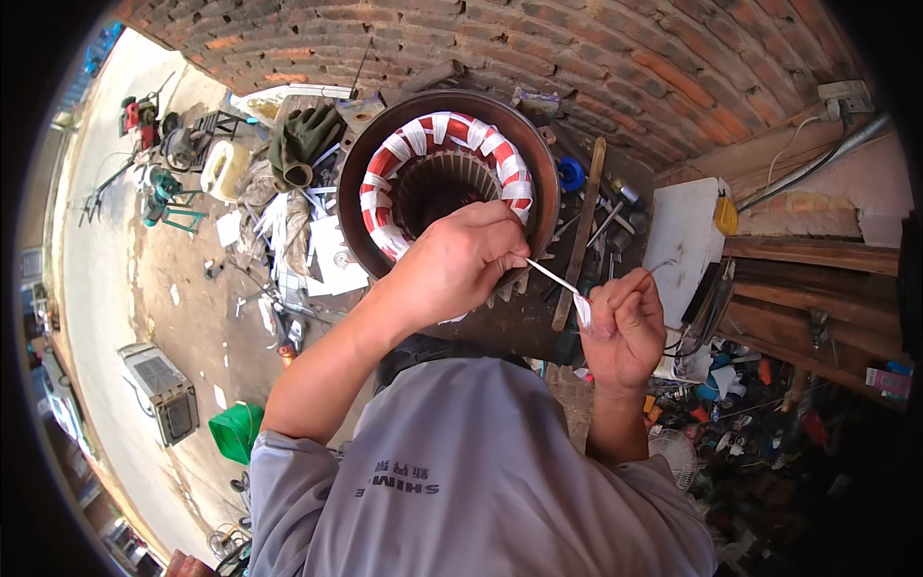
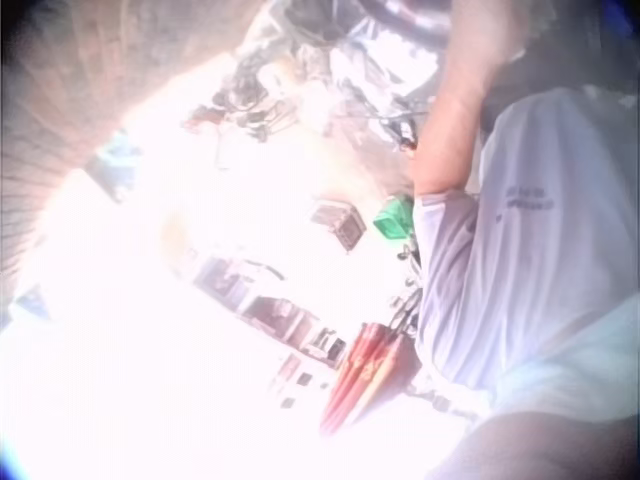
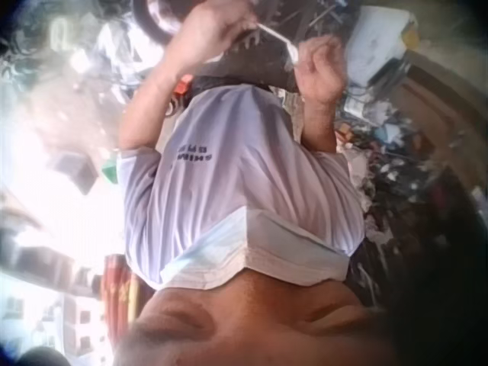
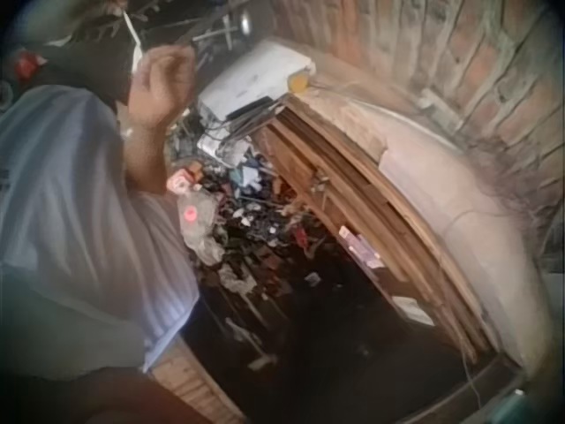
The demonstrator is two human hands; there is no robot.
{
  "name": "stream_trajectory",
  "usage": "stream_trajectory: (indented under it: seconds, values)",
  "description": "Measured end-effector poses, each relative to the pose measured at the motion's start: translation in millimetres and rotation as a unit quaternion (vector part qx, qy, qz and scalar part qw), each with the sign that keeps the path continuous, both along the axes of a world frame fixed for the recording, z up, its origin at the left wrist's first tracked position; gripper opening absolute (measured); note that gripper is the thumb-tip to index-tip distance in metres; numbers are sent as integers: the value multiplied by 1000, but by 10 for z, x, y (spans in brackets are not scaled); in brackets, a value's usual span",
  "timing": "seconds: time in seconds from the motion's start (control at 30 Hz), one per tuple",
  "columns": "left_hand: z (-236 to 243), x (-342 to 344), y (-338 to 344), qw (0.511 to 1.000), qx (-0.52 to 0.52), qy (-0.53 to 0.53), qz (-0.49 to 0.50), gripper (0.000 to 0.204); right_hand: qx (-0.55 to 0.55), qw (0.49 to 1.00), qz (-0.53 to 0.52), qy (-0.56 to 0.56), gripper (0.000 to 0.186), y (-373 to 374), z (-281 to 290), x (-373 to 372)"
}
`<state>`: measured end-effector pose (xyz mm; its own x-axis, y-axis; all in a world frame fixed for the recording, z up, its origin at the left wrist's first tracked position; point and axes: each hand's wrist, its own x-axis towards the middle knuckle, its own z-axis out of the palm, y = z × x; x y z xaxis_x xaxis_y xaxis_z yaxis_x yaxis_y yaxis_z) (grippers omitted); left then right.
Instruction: The person wraps a white insulating tape around a red copper-wound motor stator. They repeatedly fold the tape into the stator slots, press it down, and use a hammer to tap the tape into place. The person continues this process around the circumference of the stator.
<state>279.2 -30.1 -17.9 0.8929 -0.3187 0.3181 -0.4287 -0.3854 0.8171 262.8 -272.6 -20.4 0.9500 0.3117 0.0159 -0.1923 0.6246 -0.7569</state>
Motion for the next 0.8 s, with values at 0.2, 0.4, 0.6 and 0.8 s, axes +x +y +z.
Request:
stream_trajectory:
  seconds: [0.2, 0.4, 0.6, 0.8]
  values:
    - [7, -34, 48, 998, -19, 52, 43, 10, -26, 967, -170, -188, 23, -918, 613, 44]
    - [58, 0, -28, 998, -19, 39, 39, 10, -171, 945, -196, -199, 15, -1561, 417, -99]
    - [50, 77, -19, 999, -9, 41, 16, 10, -335, 910, -174, 172, 27, -613, -1848, -59]
    - [42, 16, 55, 996, -36, 74, 37, 11, -495, 867, -40, 24, 40, -265, -1096, 6]
